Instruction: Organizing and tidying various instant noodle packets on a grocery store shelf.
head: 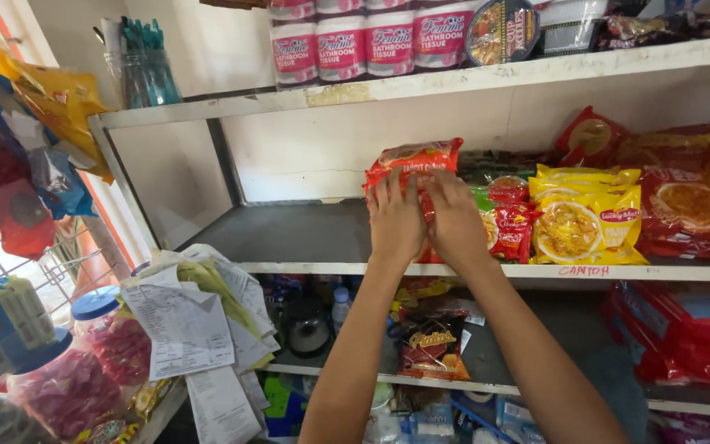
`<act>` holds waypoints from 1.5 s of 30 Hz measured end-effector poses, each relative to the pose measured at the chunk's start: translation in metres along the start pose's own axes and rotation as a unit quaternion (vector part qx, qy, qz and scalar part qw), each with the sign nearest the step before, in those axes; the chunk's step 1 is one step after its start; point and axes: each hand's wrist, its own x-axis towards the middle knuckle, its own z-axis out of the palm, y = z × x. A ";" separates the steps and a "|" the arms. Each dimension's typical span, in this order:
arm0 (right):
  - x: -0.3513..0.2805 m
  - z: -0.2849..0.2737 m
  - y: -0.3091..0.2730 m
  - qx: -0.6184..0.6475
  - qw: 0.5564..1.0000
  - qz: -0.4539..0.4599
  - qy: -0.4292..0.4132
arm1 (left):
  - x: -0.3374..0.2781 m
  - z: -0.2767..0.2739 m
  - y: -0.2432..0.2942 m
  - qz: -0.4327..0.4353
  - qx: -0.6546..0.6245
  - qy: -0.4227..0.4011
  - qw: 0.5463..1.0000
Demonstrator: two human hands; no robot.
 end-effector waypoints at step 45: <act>-0.223 -0.194 0.051 -0.076 0.985 0.034 -0.151 | -0.185 -0.010 0.244 0.007 -0.121 -0.053 0.991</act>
